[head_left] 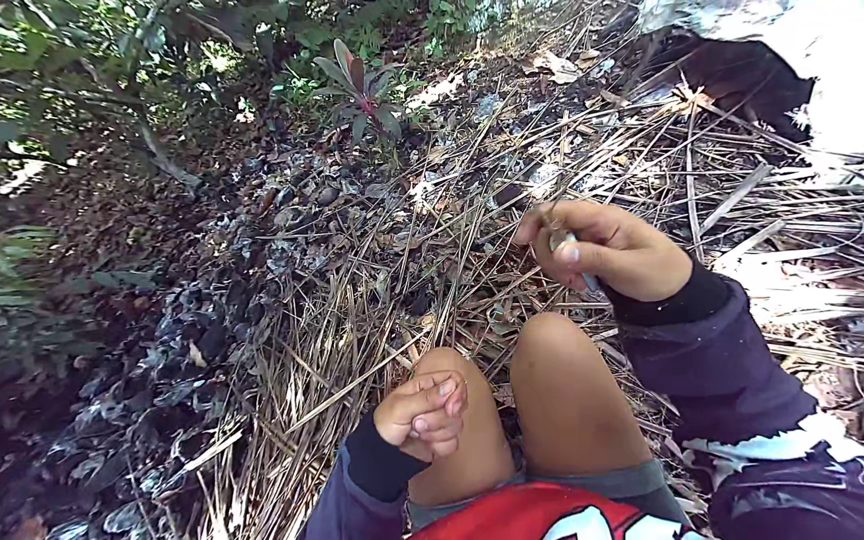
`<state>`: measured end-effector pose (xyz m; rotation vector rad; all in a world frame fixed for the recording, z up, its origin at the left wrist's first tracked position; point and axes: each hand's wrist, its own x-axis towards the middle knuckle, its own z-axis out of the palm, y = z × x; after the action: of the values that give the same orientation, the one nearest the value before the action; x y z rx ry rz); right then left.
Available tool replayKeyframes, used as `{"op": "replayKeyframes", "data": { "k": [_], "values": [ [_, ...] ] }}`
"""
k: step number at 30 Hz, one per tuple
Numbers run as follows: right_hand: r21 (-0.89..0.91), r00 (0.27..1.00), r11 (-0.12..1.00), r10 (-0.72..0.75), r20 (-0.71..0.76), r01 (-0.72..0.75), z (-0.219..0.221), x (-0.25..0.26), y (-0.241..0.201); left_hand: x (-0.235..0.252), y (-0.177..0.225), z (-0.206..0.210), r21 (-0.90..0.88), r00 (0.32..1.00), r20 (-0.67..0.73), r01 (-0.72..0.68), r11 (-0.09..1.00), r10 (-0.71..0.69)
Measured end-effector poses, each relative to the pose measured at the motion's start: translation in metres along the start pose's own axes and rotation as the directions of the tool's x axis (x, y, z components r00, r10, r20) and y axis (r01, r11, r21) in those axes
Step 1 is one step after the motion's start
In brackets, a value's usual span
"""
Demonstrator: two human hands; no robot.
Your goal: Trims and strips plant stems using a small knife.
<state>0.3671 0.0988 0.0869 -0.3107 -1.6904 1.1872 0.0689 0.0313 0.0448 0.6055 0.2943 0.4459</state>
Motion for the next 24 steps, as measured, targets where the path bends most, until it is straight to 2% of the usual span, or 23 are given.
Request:
{"op": "replayKeyframes", "data": {
  "k": [6,24],
  "values": [
    [-0.041,0.995,0.995,-0.084,0.055,0.087,-0.017,0.011,-0.012,0.000,0.004,-0.001,0.004,0.997,0.073,-0.017,1.000,0.017],
    [-0.034,0.995,0.996,-0.083,0.051,0.085,-0.021,0.011,-0.007,0.004,0.000,0.000,-0.044,0.995,0.092,-0.039,0.998,0.043]
  ]
}}
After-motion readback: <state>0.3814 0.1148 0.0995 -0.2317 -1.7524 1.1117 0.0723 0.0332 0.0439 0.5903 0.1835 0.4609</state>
